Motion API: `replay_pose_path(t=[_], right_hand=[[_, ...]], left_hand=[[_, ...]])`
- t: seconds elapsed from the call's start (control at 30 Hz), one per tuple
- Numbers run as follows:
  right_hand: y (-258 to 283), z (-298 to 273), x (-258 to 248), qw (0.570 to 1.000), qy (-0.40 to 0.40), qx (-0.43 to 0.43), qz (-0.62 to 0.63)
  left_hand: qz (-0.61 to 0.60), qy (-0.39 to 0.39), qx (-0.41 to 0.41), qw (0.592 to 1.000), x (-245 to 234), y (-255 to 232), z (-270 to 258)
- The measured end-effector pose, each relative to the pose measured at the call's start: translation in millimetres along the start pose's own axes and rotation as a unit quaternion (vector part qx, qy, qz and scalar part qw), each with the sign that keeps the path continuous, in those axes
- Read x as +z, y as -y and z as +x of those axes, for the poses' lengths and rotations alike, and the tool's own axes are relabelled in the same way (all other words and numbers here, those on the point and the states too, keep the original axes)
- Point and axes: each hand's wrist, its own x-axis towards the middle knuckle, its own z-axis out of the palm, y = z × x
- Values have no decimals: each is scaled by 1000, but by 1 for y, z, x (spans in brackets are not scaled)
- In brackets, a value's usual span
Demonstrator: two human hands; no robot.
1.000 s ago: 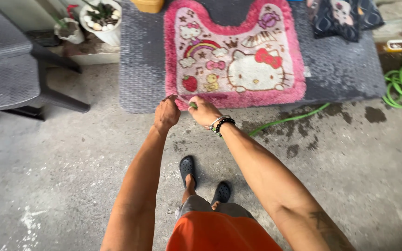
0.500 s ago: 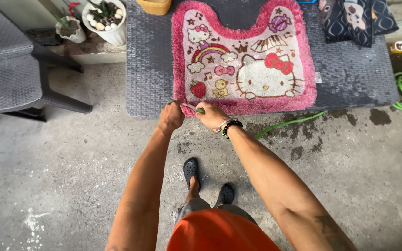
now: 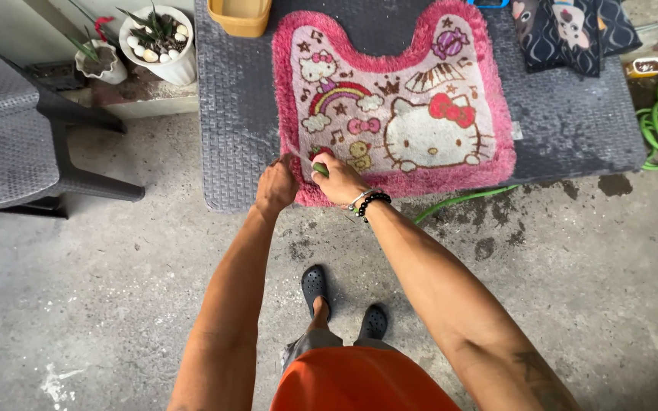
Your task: Clean a floor mat using a water hose.
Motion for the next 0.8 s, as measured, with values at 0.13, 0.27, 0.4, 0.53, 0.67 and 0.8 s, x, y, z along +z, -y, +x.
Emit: replay_pose_path(t=[0.13, 0.27, 0.4, 0.53, 0.67, 0.8], right_hand=[[25, 5, -13, 996, 20, 83, 10], [18, 0, -10, 987, 97, 126, 17], [18, -25, -17, 969, 138, 203, 12], [-6, -47, -23, 977, 97, 173, 82], [-8, -72, -47, 961, 117, 235, 84], [-49, -88, -57, 970, 95, 224, 27]], left_hand=[[-13, 154, -150, 976, -12, 4, 11], [-47, 124, -104, 986, 6, 25, 20], [92, 90, 33, 991, 101, 89, 14], [47, 131, 48, 989, 108, 46, 7], [9, 197, -7, 980, 79, -29, 12], [24, 230, -18, 973, 86, -54, 20]])
